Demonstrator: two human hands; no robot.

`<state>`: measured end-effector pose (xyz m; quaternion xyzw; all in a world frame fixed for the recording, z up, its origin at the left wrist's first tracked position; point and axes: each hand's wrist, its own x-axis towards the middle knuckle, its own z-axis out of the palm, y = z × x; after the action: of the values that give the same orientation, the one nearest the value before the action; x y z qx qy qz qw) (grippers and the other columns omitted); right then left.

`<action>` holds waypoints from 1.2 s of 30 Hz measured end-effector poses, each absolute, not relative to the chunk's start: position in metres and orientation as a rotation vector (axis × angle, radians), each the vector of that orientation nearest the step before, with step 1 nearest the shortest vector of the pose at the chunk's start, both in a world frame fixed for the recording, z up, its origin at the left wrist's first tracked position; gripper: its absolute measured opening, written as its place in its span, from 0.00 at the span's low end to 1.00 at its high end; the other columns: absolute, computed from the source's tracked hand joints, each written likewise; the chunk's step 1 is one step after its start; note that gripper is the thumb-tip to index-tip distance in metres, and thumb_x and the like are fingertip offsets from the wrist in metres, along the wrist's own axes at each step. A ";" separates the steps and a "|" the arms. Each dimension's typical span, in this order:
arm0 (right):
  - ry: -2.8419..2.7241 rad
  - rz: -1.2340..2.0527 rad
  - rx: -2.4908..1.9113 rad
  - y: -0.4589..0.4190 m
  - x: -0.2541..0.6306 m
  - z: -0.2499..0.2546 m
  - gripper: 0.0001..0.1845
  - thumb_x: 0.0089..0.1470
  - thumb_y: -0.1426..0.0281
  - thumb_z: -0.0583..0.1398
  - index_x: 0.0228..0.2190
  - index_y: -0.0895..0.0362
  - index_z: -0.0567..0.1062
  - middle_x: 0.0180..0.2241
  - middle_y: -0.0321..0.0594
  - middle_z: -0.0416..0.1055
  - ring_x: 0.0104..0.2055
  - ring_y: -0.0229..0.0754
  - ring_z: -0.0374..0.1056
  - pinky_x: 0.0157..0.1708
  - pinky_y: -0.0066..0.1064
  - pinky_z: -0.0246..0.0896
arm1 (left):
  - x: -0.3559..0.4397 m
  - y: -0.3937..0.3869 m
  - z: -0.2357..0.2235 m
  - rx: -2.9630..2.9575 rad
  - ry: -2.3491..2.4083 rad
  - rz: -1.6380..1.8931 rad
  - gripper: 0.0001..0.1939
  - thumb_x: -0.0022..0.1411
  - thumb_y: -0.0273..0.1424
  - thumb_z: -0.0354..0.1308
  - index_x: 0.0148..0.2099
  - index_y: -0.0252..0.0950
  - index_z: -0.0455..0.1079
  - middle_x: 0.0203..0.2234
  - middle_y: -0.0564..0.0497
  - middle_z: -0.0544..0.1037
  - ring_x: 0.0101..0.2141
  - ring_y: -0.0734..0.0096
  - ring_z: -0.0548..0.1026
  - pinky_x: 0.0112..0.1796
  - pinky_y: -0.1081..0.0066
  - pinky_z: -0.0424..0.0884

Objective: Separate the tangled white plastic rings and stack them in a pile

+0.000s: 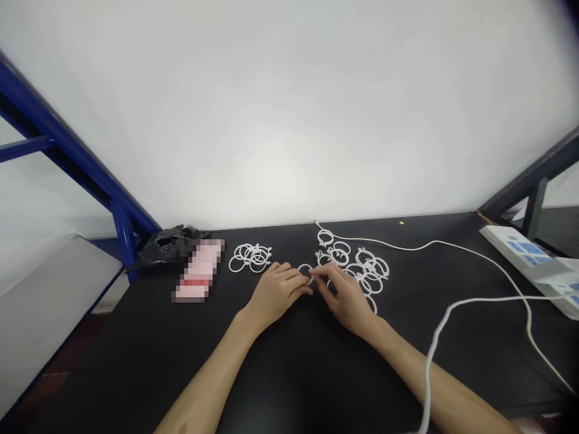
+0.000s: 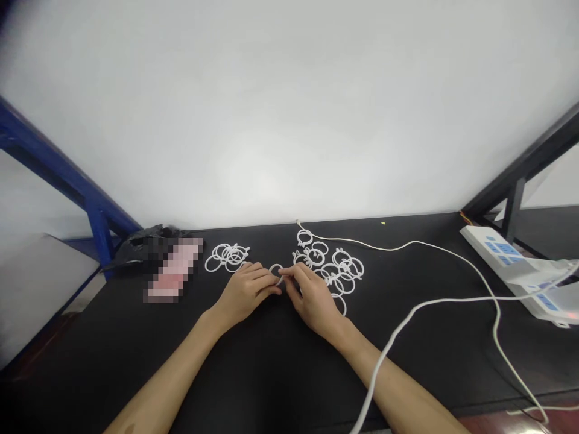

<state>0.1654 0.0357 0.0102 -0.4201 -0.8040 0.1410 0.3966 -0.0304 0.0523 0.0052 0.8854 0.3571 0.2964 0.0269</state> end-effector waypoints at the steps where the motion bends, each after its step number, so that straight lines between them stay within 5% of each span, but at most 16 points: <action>1: -2.030 0.364 -1.070 0.036 0.165 0.010 0.07 0.64 0.74 0.54 0.42 0.54 0.70 0.34 0.39 0.71 0.35 0.39 0.71 0.36 0.32 0.69 | -0.030 0.052 0.005 2.719 1.105 0.924 0.10 0.69 0.35 0.55 0.37 0.37 0.73 0.30 0.53 0.79 0.32 0.69 0.70 0.37 0.67 0.64; 9: -2.020 0.332 -1.101 0.036 0.164 0.010 0.07 0.64 0.73 0.54 0.40 0.53 0.71 0.34 0.38 0.73 0.35 0.39 0.72 0.36 0.32 0.70 | -0.029 0.050 0.004 2.689 1.110 0.992 0.08 0.70 0.33 0.54 0.39 0.37 0.72 0.30 0.52 0.80 0.32 0.69 0.71 0.37 0.66 0.66; 12: -2.027 0.266 -1.173 0.038 0.166 0.007 0.12 0.63 0.71 0.55 0.49 0.52 0.68 0.38 0.40 0.75 0.37 0.41 0.73 0.39 0.35 0.71 | -0.030 0.052 0.006 2.710 1.183 0.995 0.08 0.70 0.33 0.54 0.39 0.38 0.72 0.31 0.53 0.80 0.33 0.68 0.72 0.38 0.66 0.67; 15: -2.038 0.090 -1.284 0.042 0.170 0.004 0.23 0.62 0.67 0.58 0.57 0.55 0.62 0.44 0.46 0.74 0.45 0.48 0.71 0.46 0.44 0.70 | -0.037 0.056 0.010 2.689 1.431 1.053 0.08 0.70 0.32 0.53 0.37 0.38 0.72 0.32 0.51 0.80 0.36 0.65 0.72 0.41 0.64 0.67; 21: -2.104 -0.178 -1.445 0.048 0.176 -0.002 0.25 0.58 0.62 0.62 0.53 0.60 0.66 0.50 0.54 0.69 0.53 0.58 0.64 0.52 0.52 0.63 | -0.061 0.064 0.016 2.477 2.210 0.987 0.09 0.68 0.31 0.51 0.38 0.36 0.72 0.34 0.42 0.77 0.38 0.52 0.69 0.35 0.58 0.64; 26: -2.146 -0.211 -1.484 0.047 0.175 -0.004 0.18 0.56 0.68 0.63 0.47 0.59 0.70 0.50 0.51 0.70 0.52 0.57 0.65 0.50 0.49 0.63 | -0.066 0.062 0.017 2.418 2.451 0.647 0.10 0.66 0.29 0.50 0.37 0.34 0.72 0.34 0.39 0.76 0.39 0.47 0.70 0.34 0.57 0.64; 36: -2.137 -0.209 -1.405 0.047 0.176 -0.001 0.03 0.59 0.72 0.59 0.37 0.56 0.72 0.43 0.48 0.72 0.47 0.53 0.65 0.46 0.46 0.63 | -0.062 0.064 0.014 2.496 2.303 0.882 0.07 0.65 0.31 0.53 0.38 0.36 0.72 0.36 0.42 0.77 0.40 0.49 0.69 0.38 0.54 0.64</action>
<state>0.1756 0.0470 -0.0014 -0.5249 -0.7985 -0.0781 0.2841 -0.0620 0.0645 0.0141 0.6994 0.6453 0.2471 -0.1826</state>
